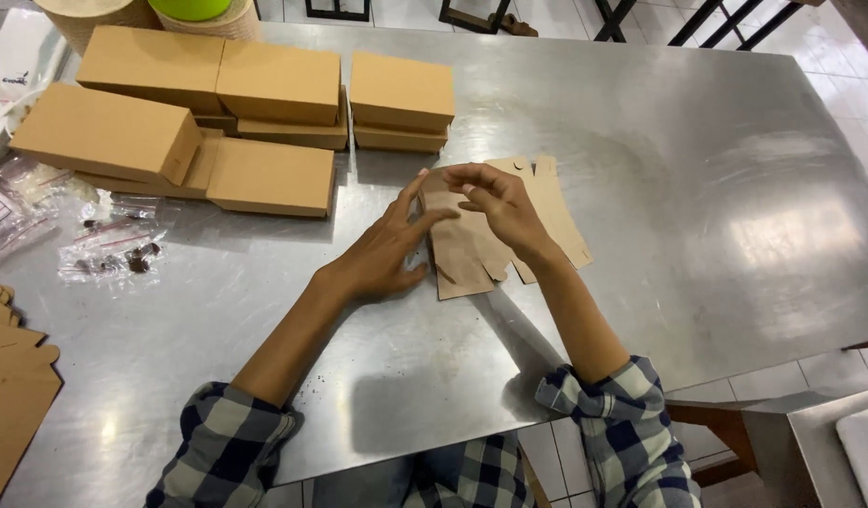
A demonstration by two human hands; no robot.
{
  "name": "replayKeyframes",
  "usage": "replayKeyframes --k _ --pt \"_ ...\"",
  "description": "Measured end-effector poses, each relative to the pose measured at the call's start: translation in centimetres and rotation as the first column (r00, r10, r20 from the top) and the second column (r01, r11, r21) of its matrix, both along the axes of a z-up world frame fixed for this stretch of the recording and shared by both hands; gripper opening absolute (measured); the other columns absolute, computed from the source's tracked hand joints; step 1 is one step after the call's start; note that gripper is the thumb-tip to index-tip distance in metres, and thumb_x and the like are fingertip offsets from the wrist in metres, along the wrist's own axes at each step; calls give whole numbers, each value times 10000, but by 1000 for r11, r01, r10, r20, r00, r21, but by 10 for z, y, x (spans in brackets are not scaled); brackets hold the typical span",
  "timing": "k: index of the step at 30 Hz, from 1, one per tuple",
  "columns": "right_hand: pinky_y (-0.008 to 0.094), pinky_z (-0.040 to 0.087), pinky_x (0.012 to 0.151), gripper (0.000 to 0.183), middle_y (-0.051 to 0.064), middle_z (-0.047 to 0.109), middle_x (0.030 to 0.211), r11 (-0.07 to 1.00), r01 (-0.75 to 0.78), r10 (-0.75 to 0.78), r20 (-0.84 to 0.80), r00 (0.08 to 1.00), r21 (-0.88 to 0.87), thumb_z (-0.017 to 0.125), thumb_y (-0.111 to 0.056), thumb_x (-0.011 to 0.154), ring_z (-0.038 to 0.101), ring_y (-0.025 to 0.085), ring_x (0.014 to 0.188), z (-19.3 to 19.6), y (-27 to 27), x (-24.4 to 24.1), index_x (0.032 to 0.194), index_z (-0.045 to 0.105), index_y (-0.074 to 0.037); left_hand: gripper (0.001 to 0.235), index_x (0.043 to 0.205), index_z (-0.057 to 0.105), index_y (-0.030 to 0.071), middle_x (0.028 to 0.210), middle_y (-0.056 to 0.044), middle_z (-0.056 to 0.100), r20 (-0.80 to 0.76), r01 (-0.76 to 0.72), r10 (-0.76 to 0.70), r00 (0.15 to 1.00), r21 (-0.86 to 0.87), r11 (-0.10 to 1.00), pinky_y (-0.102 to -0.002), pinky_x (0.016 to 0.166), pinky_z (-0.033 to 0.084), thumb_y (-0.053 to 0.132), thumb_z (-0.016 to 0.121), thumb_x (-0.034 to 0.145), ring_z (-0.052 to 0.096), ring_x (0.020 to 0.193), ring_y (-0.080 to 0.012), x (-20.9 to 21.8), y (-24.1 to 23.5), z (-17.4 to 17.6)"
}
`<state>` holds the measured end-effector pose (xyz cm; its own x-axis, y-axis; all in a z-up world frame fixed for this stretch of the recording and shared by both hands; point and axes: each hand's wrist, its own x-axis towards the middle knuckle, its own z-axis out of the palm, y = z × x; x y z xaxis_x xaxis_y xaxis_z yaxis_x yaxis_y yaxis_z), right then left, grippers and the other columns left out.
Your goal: The person folds flat cardboard pieces into small rectangular boxes on a stainless steel table. They fold the sides, tuck flaps, and secure the box shape. A small plastic-wrapped item is placed inside one box, which is then closed and stacked with others.
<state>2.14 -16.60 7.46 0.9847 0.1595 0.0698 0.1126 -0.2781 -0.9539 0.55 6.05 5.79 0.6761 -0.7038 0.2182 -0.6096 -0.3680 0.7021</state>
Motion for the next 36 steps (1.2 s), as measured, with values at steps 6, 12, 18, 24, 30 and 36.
replayKeyframes --k 6,12,18,24,30,36 --pt "548 573 945 316 270 719 1145 936 -174 219 117 969 -307 574 52 962 690 439 1159 10 -16 -17 1241 716 15 306 992 752 111 1670 -210 326 -40 -78 70 997 -230 970 -580 1205 357 243 912 767 396 1461 -518 9 -6 -38" --pt "590 475 1079 392 194 702 1278 873 -289 371 151 916 -393 762 -78 850 631 449 1270 -10 -18 -22 1241 733 -78 192 952 766 76 1655 -211 319 -172 -168 94 981 -489 856 -550 1138 461 164 892 836 536 1363 -492 21 0 -44" --pt "742 168 1188 740 265 440 1569 775 -318 458 139 878 -546 984 -411 638 322 570 1470 -25 -7 -38 1240 664 -123 173 948 793 61 1664 -183 300 -283 -234 88 955 -535 812 -500 1113 494 158 886 839 590 1339 -397 27 2 -51" --pt "591 374 1180 320 154 665 1373 824 -172 419 376 826 -541 848 -288 832 598 398 1332 -47 -8 -35 1091 738 -134 134 935 786 27 1667 -220 285 -363 -283 78 929 -557 781 -459 1024 572 124 849 867 551 1376 -422 28 4 -58" --pt "431 592 924 128 36 809 992 918 45 158 467 870 -394 713 -98 957 778 281 984 -58 -27 -27 1047 800 -124 142 988 782 24 1616 -219 375 -392 -282 43 919 -578 766 -460 1022 583 119 822 891 546 1376 -423 35 5 -70" --pt "377 591 734 89 94 756 776 958 115 2 409 913 -261 696 -57 983 759 255 732 -58 -27 -24 976 784 -67 190 1009 782 94 1663 -255 249 -153 -190 128 980 -519 833 -602 1094 496 193 860 867 411 1429 -576 25 -1 -52"
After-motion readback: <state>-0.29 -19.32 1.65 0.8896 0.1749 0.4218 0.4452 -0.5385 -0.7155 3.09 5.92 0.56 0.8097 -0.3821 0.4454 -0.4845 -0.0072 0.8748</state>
